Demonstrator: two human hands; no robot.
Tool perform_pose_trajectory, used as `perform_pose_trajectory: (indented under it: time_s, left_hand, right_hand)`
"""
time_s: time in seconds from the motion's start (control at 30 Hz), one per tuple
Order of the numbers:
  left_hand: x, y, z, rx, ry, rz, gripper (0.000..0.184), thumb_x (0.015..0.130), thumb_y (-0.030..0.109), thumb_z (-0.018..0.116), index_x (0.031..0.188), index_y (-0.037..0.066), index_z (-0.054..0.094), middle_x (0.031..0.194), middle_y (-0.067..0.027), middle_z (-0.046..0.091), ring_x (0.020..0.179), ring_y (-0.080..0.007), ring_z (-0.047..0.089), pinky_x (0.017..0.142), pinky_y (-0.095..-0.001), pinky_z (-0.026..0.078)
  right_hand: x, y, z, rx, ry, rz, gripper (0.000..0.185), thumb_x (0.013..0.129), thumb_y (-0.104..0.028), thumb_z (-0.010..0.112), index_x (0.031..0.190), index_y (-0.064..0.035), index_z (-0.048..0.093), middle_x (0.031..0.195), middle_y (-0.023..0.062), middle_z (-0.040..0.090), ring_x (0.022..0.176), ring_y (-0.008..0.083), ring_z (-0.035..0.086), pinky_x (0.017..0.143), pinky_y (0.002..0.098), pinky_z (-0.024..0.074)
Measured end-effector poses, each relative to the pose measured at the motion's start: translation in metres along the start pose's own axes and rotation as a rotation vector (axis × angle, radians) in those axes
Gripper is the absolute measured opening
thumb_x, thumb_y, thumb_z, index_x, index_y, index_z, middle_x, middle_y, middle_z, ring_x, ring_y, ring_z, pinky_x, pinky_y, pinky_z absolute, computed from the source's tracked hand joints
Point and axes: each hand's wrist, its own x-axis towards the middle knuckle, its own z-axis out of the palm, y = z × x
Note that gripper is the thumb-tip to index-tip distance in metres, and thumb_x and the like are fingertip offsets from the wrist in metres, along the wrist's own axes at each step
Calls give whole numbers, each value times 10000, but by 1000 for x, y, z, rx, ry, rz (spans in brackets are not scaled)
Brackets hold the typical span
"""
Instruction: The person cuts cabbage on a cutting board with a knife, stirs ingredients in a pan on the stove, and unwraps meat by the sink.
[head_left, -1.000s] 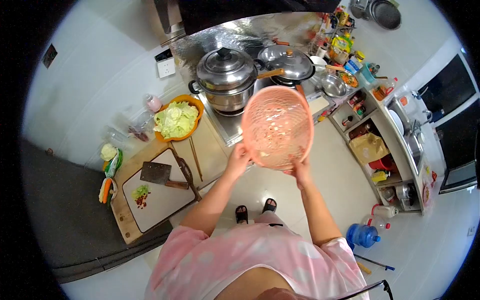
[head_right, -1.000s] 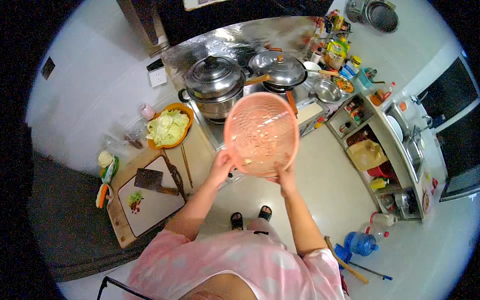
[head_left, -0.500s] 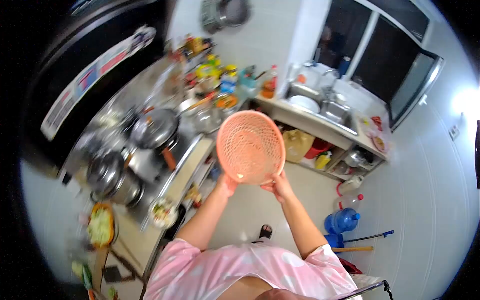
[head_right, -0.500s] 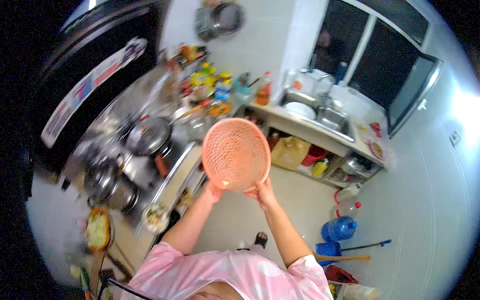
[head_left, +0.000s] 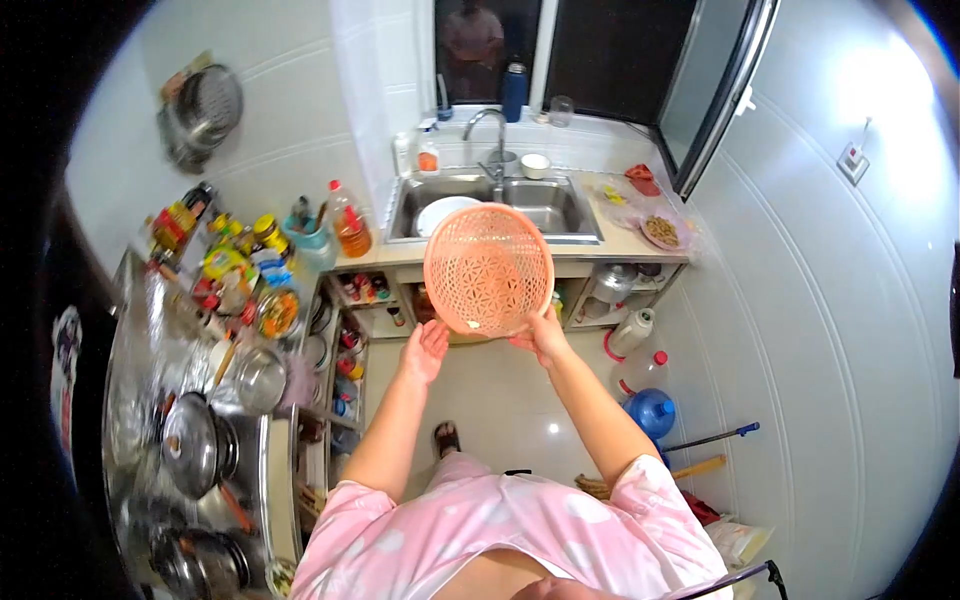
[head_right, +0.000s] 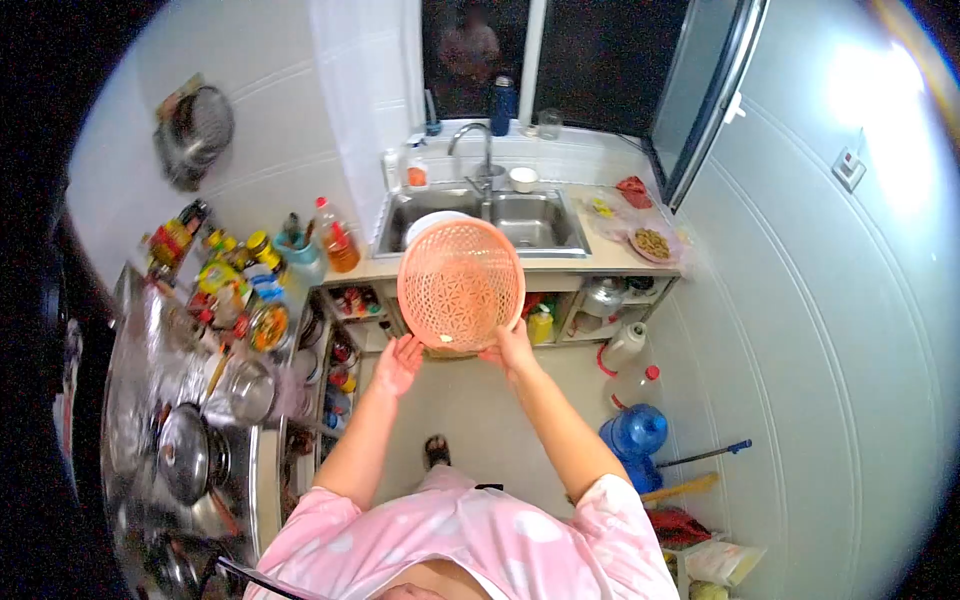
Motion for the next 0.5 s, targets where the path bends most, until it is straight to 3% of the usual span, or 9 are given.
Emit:
perform_pose_trajectory:
  time_s: [0.1,0.2,0.33,0.37,0.4,0.47,0.5]
  left_hand:
    - [73,7,27,87,1,-31,359,995,380,426,1213,129,563,1241,-9,601,1111,-191,552,906,-335,416]
    - [145,18,50,122,54,-79,351,990,384,435,1216,150,568,1236,4,605,1058,-177,569,873,-312,413]
    - [244,44,79,186,96,-178,342,982,382,437,1206,166,578,1226,28,603,1051,-152,563,837,-296,398]
    - [264,51,88,215,96,-165,334,956,382,475,1213,196,578,1159,54,625,1016,-126,568,819,-292,370]
    - [299,56,83,241,44,-174,361,931,404,502,1221,202,578,1192,66,603,1078,-115,541,869,-302,347]
    - [345,66,88,264,9,-144,413,900,445,536,1236,208,577,1235,66,579,1142,-111,504,959,-315,297]
    - [364,70,96,270,-3,-136,420,893,454,542,1232,209,580,1243,64,575,1154,-113,497,983,-318,278]
  right_hand:
    - [62,-24,-18,-33,86,-59,460,856,-88,454,1312,-77,392,1055,132,615,680,208,648,514,309,570]
    - [122,-62,-17,-2,136,-157,541,819,-68,468,1348,-105,363,964,86,622,685,199,660,508,304,567]
    - [224,-108,-3,20,243,-202,510,896,-131,516,1388,-99,387,1005,77,618,654,185,653,499,278,551]
    - [244,-119,-3,-24,218,-201,488,916,-159,540,1384,-90,419,1062,83,620,723,188,660,546,290,552]
    - [269,-122,1,21,224,-272,491,900,-131,547,1373,-74,429,1107,90,616,879,203,650,697,310,551]
    - [350,-89,-22,-259,398,-621,511,872,-108,562,1365,-53,437,1121,114,616,1032,224,603,849,338,509]
    - [358,-96,-24,-491,480,-558,514,847,-85,555,1348,-54,448,1115,179,624,1100,277,582,926,368,468]
